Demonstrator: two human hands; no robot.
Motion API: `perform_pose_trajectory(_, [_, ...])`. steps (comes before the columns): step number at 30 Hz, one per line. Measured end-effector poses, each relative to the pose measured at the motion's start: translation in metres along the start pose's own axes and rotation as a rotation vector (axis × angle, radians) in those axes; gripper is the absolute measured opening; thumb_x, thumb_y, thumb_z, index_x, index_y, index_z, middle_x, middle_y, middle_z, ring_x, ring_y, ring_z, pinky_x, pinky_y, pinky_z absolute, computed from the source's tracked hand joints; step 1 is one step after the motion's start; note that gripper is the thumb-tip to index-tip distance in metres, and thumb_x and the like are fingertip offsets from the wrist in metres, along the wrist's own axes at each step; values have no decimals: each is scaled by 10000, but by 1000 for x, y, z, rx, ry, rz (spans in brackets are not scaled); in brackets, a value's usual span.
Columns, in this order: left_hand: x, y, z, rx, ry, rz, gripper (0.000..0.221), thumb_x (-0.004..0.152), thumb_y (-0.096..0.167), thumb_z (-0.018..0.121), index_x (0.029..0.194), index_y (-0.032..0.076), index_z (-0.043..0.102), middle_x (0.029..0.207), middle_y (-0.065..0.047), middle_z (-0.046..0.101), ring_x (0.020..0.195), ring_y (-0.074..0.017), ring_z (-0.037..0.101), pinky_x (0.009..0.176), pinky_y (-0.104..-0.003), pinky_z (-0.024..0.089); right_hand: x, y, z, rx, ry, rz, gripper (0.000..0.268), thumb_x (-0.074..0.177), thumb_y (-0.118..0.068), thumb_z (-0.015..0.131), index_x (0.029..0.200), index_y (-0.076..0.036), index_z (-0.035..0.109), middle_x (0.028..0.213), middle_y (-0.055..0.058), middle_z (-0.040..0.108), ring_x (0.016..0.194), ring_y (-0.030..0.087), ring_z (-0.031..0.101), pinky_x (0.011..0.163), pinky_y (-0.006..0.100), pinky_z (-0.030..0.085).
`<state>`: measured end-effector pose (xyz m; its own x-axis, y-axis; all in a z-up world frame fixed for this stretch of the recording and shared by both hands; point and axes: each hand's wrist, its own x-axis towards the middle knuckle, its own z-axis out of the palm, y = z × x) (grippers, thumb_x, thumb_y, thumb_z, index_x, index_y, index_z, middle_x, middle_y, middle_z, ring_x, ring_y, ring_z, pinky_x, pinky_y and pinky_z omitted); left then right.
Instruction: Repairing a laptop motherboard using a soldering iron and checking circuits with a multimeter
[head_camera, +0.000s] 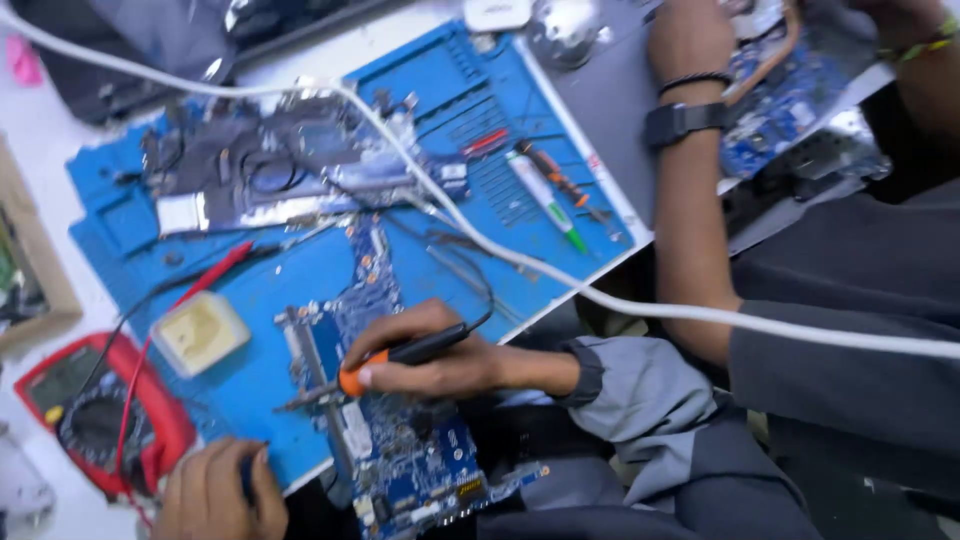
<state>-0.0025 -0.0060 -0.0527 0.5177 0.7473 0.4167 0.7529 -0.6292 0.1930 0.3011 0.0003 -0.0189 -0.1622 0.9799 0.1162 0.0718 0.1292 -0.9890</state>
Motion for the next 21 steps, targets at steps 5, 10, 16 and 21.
perform_pose_trajectory(5, [-48, -28, 39, 35, -108, -193, 98, 994, 173, 716, 1024, 88, 756, 1027, -107, 742, 879, -296, 651, 868, -409, 515, -2, 2, 3, 124, -56, -4, 184, 980, -204, 685, 1128, -117, 752, 1083, 78, 767, 938, 191, 734, 792, 294, 571])
perform_pose_trajectory(10, [-53, -27, 37, 117, -195, -203, 119, 969, 207, 728, 1064, 164, 785, 1019, -53, 728, 906, -260, 650, 840, -374, 532, -3, 1, 3, 117, -59, 6, 180, 977, -209, 682, 1122, -127, 750, 1069, 63, 764, 889, 177, 715, 752, 291, 543])
perform_pose_trajectory(16, [-93, -66, 77, 208, -223, -176, 212, 930, 264, 703, 1122, 228, 785, 1046, -30, 741, 923, -230, 685, 902, -392, 525, -3, 1, 3, 127, -55, 27, 176, 969, -201, 693, 1116, -127, 756, 1078, 63, 768, 934, 176, 724, 781, 290, 547])
perform_pose_trajectory(21, [-111, -88, 100, 215, -217, -165, 220, 858, 232, 769, 1077, 234, 784, 1035, -17, 746, 954, -205, 702, 934, -397, 510, -4, 9, 3, 142, -64, -7, 180, 996, -208, 686, 1155, -145, 743, 1087, 51, 761, 907, 176, 718, 765, 296, 551])
